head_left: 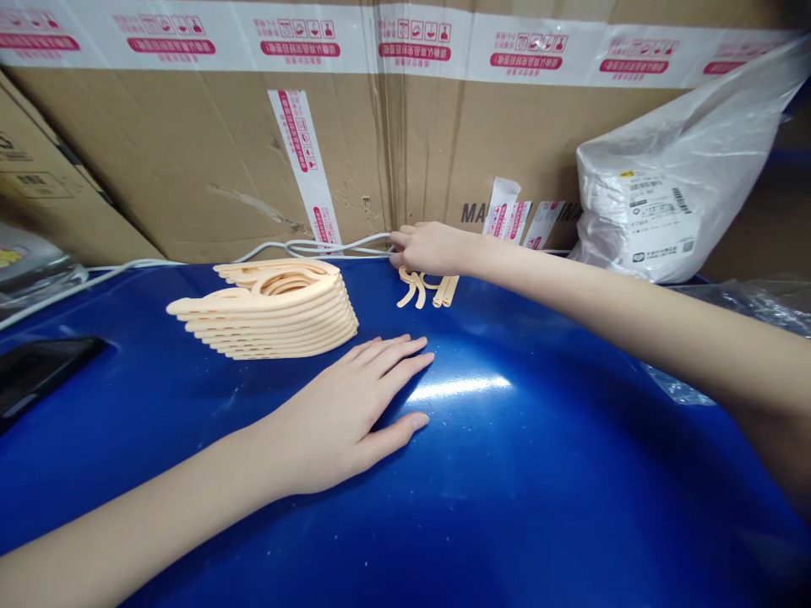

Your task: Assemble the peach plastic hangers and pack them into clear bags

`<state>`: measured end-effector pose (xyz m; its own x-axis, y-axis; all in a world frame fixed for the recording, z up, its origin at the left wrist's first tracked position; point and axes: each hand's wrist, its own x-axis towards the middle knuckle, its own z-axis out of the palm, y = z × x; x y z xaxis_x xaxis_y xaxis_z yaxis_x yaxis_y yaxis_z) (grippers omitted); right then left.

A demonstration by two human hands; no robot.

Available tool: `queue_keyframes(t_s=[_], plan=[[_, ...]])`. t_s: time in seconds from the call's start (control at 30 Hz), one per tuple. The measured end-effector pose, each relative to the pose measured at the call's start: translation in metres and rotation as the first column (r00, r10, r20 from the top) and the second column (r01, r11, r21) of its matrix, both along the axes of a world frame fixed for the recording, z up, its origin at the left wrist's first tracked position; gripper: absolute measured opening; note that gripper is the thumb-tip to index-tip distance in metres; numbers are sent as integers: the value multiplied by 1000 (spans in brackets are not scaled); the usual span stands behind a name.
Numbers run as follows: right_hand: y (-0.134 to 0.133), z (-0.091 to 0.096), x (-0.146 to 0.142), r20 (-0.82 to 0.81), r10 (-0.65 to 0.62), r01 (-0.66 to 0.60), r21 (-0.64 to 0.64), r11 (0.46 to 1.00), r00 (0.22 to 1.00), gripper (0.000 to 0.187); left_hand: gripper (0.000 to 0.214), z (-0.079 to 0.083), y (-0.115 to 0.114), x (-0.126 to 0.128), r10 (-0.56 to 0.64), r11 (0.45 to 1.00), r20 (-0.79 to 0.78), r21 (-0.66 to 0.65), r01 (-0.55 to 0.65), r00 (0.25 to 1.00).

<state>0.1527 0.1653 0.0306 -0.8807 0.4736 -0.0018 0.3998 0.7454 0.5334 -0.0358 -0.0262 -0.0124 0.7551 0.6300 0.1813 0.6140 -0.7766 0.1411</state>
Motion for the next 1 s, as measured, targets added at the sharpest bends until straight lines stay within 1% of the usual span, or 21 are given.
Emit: queue_keyframes(t_s=[0.17,0.3,0.37,0.47,0.57,0.63,0.77,0.87,1.0], plan=[[-3,0,4,12,-11,11,-6,1000,1000,29,53,-2,0,0,-16,999,13,33,15,1000],[-13,4,2,30,-6,7,-31,999,1000,26,49,-1,-2,2,-28,997,10,77,27,1000],[-21,6,1,34,2,-1,-51,999,999,23,48,-1,-3,4,-24,990,17,142,21,1000],[-36,8,-2,23,10,-8,-75,997,1000,23,48,0,-3,6,9,968,43,252,-20,999],[-55,8,-2,3,18,-18,-93,995,1000,23,47,1,-4,8,52,930,79,360,-77,996],[-68,6,1,-20,21,-23,-99,995,1000,23,43,1,-4,10,65,908,91,409,-97,994],[-90,-2,16,-106,19,-28,-78,997,994,23,33,-1,-4,12,66,892,89,441,-99,994],[-100,-9,34,-149,31,-40,-58,998,988,25,31,-4,-2,11,55,884,89,459,-90,995],[-109,-13,53,-209,44,-62,-81,995,977,29,34,-3,0,9,37,918,54,393,-55,998]])
